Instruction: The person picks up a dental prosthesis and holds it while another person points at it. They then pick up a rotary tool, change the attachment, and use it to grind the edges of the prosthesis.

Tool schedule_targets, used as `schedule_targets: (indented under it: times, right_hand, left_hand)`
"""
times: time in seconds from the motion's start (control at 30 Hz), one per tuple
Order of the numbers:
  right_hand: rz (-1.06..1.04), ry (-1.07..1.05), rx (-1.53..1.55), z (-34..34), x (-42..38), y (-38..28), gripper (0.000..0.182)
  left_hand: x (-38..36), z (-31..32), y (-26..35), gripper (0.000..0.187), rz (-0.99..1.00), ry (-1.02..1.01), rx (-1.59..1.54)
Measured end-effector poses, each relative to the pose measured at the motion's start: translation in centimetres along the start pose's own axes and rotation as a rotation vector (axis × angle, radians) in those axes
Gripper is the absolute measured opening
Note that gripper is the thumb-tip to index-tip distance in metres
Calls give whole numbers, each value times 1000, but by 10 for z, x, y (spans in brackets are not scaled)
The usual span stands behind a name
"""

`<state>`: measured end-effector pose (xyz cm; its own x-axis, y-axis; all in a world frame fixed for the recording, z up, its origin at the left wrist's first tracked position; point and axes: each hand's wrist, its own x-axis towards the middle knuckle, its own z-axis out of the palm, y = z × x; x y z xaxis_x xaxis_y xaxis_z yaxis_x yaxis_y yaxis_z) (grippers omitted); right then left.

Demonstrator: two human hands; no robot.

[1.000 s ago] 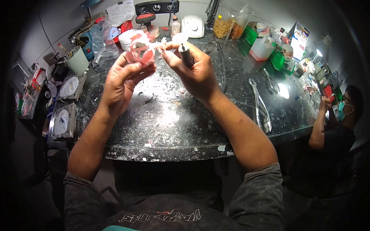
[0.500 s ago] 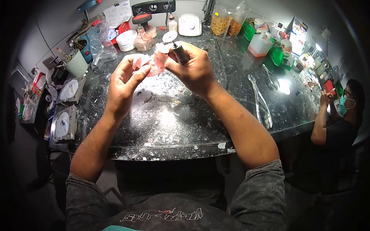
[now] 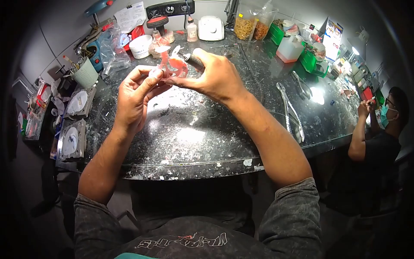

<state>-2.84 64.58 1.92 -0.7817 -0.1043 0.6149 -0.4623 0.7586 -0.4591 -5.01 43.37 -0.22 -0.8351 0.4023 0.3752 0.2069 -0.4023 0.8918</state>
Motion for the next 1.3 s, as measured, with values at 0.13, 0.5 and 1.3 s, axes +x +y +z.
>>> schedule_targets:
  times: [0.13, 0.5, 1.3]
  right_hand:
    - [-2, 3, -75, 3, -2, 1, 68]
    - [39, -24, -65, 2, -1, -2, 68]
    - [-28, -71, -47, 5, -3, 2, 53]
  left_hand:
    - [0, 1, 0, 15, 30, 11, 20]
    - [-1, 1, 0, 11, 74, 30, 76]
    - [-2, 1, 5, 15, 105, 20, 156]
